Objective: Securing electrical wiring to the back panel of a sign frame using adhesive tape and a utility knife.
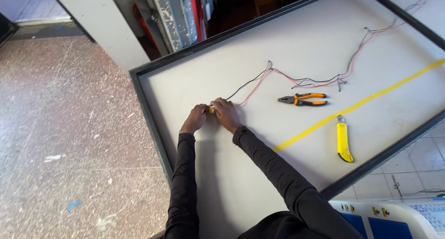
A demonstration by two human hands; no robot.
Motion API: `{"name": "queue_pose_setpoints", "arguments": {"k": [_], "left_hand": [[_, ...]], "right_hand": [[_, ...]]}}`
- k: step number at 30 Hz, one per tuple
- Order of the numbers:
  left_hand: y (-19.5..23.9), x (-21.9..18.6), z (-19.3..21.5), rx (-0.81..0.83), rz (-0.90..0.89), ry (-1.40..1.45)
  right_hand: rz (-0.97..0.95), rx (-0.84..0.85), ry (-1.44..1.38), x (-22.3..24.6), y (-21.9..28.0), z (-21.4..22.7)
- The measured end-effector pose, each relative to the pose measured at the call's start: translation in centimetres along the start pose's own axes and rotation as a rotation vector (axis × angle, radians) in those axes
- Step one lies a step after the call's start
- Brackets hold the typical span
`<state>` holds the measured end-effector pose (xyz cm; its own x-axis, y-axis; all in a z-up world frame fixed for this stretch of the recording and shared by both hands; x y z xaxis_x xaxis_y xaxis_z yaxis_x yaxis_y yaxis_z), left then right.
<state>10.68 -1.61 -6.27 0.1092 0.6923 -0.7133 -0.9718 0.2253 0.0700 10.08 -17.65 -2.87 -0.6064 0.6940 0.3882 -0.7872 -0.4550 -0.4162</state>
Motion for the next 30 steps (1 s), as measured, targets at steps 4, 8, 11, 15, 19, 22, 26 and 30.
{"name": "queue_pose_setpoints", "arguments": {"k": [4,8,11,15,19,22,26,30], "left_hand": [[1.0,-1.3,0.1,-0.008,-0.034,-0.072],[1.8,-2.3,-1.2,0.043,-0.029,-0.122],[1.8,-3.6,1.1,-0.023,0.003,-0.251],[2.3,-3.9,1.5,0.001,0.058,-0.120],[3.6,-5.2,2.7,-0.010,0.111,0.002],[3.1,-3.8,2.6,-0.051,0.115,0.013],[3.6,-5.0,2.6,-0.082,0.088,-0.093],[2.4,-4.2,3.1,-0.141,0.093,-0.057]], "right_hand": [[0.099,-0.099,0.098,-1.4,0.4,-2.7],[0.121,-0.033,0.148,-1.2,2.4,-2.5],[0.102,-0.019,0.086,0.2,0.7,-0.6],[-0.152,-0.052,-0.229,-2.4,0.5,-2.8],[-0.479,0.090,-0.290,-3.5,-0.1,-3.4],[-0.444,0.073,-0.256,-5.3,-1.8,-5.7],[-0.469,0.191,-0.269,-6.6,-2.4,-5.8],[-0.442,0.183,-0.357,-4.0,-2.8,-1.4]]}}
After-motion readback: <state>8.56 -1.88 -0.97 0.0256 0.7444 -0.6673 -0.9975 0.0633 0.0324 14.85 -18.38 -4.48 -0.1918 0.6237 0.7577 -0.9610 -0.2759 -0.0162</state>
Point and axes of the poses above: each hand's wrist, its own y-axis away from the middle knuckle, its own z-axis out of the back of the hand, x = y × z, the point moved 7 cm from there along -y, towards the middle knuckle, and after that the axes turned 3 degrees about y, right-handed, at the moved point
